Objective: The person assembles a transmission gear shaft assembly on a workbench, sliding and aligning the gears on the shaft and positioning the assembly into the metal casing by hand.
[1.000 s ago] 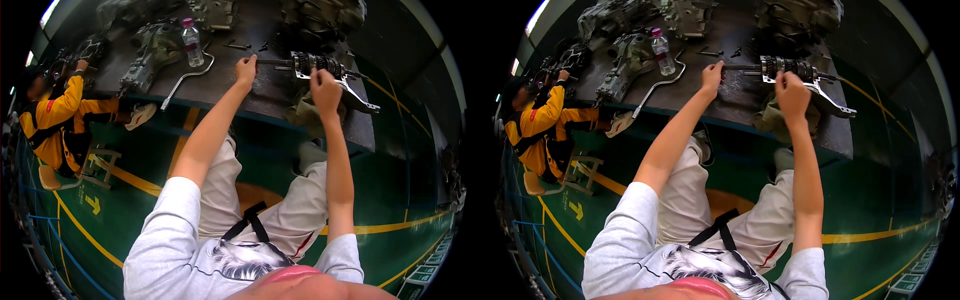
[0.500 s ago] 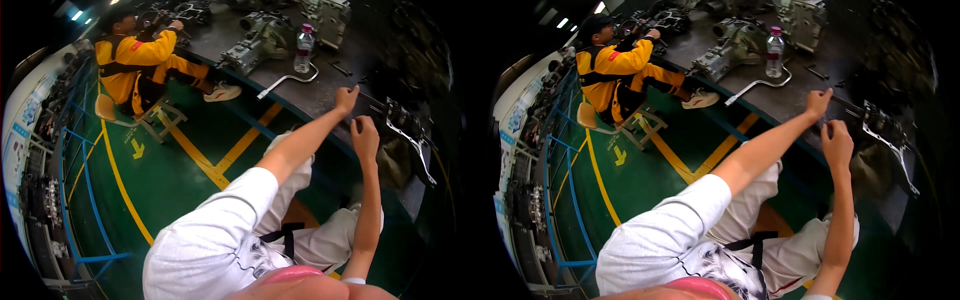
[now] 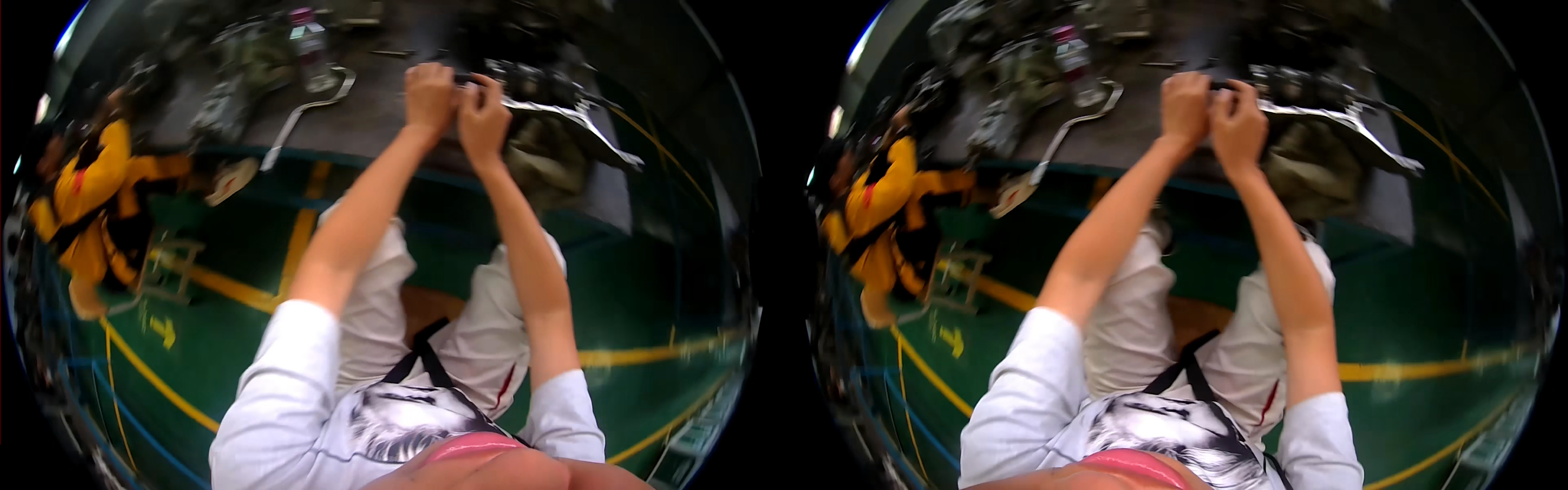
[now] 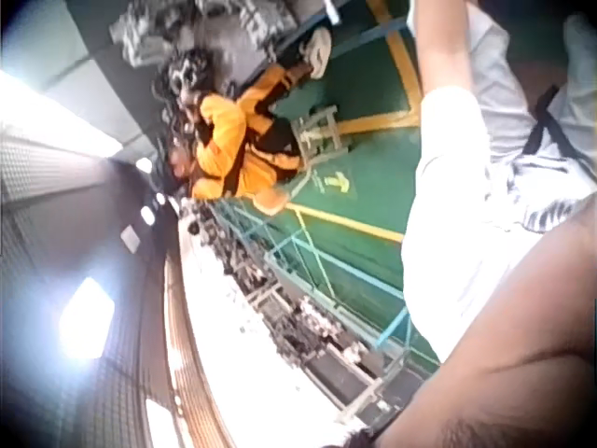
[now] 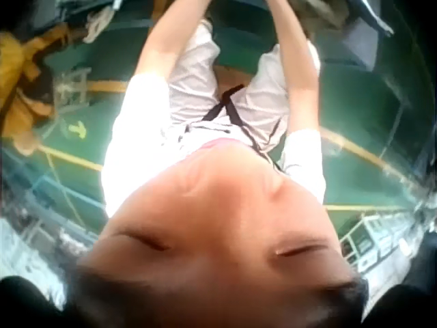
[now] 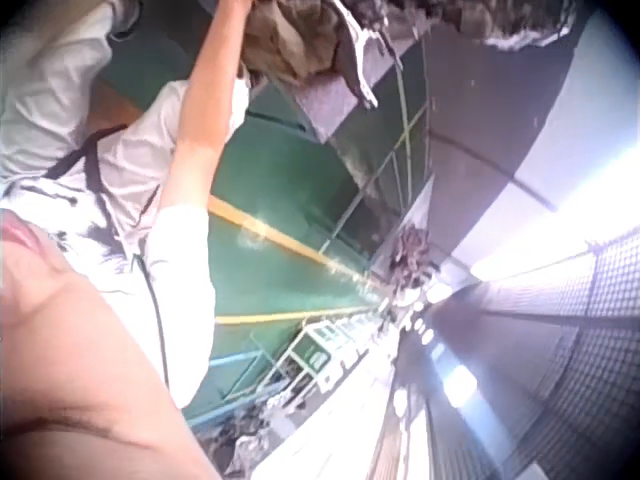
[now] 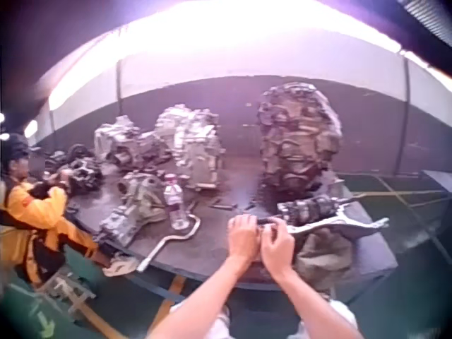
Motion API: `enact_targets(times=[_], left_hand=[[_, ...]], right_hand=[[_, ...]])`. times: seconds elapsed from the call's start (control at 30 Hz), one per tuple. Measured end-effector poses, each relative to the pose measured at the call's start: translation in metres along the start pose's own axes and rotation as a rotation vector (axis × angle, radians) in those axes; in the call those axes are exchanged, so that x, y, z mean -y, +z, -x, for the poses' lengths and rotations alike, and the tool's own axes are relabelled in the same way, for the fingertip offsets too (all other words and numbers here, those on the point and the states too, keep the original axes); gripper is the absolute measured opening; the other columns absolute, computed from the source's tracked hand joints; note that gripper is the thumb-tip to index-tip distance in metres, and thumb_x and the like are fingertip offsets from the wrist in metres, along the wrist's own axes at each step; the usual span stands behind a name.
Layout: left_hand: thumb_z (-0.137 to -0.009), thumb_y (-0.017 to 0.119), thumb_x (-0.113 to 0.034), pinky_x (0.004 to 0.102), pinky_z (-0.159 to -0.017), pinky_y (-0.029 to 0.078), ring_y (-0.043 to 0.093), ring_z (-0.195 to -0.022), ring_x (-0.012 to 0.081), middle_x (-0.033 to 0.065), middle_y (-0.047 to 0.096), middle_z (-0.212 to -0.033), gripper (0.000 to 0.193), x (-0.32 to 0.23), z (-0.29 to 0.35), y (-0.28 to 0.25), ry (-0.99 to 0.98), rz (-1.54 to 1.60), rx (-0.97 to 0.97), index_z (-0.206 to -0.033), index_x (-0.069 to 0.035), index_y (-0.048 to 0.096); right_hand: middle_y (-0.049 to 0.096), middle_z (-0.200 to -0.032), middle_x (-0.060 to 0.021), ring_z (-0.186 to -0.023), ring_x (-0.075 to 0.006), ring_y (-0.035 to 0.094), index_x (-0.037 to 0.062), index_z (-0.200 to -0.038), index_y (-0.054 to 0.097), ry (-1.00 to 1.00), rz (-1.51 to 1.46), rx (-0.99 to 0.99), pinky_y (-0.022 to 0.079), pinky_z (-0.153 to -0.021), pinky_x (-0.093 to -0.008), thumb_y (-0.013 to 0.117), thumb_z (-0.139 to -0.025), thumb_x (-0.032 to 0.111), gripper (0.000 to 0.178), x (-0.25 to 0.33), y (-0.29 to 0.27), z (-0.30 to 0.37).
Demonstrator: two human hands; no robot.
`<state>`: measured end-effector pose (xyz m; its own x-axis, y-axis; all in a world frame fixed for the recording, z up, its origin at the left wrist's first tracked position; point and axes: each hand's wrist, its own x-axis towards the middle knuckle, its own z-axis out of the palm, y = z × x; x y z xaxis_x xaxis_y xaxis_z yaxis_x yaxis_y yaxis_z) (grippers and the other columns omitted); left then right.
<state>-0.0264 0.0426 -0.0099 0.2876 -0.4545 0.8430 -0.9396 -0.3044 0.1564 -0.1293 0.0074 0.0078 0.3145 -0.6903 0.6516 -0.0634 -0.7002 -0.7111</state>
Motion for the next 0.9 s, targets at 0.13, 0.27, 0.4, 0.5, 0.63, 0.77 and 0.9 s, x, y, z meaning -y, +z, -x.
enact_targets(times=[0.13, 0.27, 0.4, 0.5, 0.63, 0.77, 0.9], left_hand=[[-0.08, 0.053, -0.022, 0.0429, -0.099, 0.03, 0.047, -0.102, 0.0301, 0.0165, 0.05, -0.105, 0.032, -0.008, 0.003, 0.016, 0.136, -0.198, -0.05, -0.105, -0.002, 0.047], [-0.079, 0.054, -0.022, 0.0397, -0.097, 0.029, 0.044, -0.1, 0.0287, 0.0133, 0.045, -0.101, 0.034, -0.019, 0.0, 0.024, 0.1, -0.161, 0.115, -0.107, -0.004, 0.043], [-0.076, 0.056, -0.019, 0.0399, -0.085, 0.036, 0.049, -0.091, 0.0271, 0.0105, 0.05, -0.094, 0.023, -0.013, -0.003, 0.029, 0.087, -0.26, 0.126, -0.094, -0.008, 0.047], [-0.074, 0.059, -0.019, 0.039, -0.075, 0.041, 0.054, -0.081, 0.0263, 0.0084, 0.054, -0.083, 0.018, 0.001, -0.01, 0.028, 0.099, -0.241, 0.1, -0.086, -0.009, 0.05], [-0.072, 0.063, -0.025, 0.0391, -0.065, 0.047, 0.062, -0.075, 0.0272, 0.0131, 0.061, -0.074, 0.022, -0.011, -0.032, 0.029, 0.07, -0.121, 0.281, -0.077, -0.005, 0.056], [-0.07, 0.063, -0.028, 0.04, -0.063, 0.049, 0.065, -0.073, 0.0292, 0.02, 0.064, -0.074, 0.031, 0.021, -0.064, 0.028, 0.028, 0.027, 0.704, -0.074, 0.003, 0.062], [-0.069, 0.06, -0.026, 0.0384, -0.064, 0.048, 0.064, -0.07, 0.0302, 0.022, 0.063, -0.074, 0.034, 0.022, -0.088, 0.032, -0.145, 0.22, 1.195, -0.08, 0.006, 0.062]], right_hand=[[0.061, -0.074, -0.0115, -0.069, -0.0289, 0.06, 0.0039, -0.095, 0.059, -0.341, 0.102, -0.184, 0.048, -0.063, -0.0358, 0.057, -0.08, 0.011, 0.017, -0.007, -0.006, -0.014], [0.06, -0.074, -0.0102, -0.076, -0.028, 0.058, 0.0021, -0.09, 0.059, -0.421, 0.162, -0.212, 0.048, -0.064, -0.0357, 0.058, -0.076, 0.009, 0.015, -0.007, -0.023, -0.017], [0.057, -0.077, -0.0123, -0.077, -0.0317, 0.054, 0.0032, -0.086, 0.059, -0.649, 0.345, -0.355, 0.043, -0.073, -0.0398, 0.058, -0.076, 0.014, 0.015, -0.029, -0.045, -0.07], [0.063, -0.091, -0.0193, -0.095, -0.0349, 0.057, 0.0019, -0.086, 0.064, -0.188, 0.54, -0.257, 0.045, -0.082, -0.0414, 0.055, -0.084, 0.023, 0.023, -0.034, -0.108, -0.127], [0.063, -0.104, -0.0168, -0.1, -0.0331, 0.059, 0.0136, -0.102, 0.065, 0.019, 0.933, 0.186, 0.047, -0.085, -0.0392, 0.052, -0.076, 0.021, 0.03, -0.14, -0.215, -0.189], [0.063, -0.105, -0.0134, -0.099, -0.0295, 0.06, 0.0094, -0.107, 0.062, -0.062, 0.806, 0.664, 0.046, -0.087, -0.0381, 0.061, -0.064, 0.004, 0.043, -0.151, -0.238, -0.198], [0.063, -0.105, -0.0131, -0.099, -0.0319, 0.058, 0.0099, -0.108, 0.06, -0.08, 1.059, 0.685, 0.047, -0.085, -0.0389, 0.067, -0.066, 0.01, 0.043, -0.154, -0.223, -0.189]])
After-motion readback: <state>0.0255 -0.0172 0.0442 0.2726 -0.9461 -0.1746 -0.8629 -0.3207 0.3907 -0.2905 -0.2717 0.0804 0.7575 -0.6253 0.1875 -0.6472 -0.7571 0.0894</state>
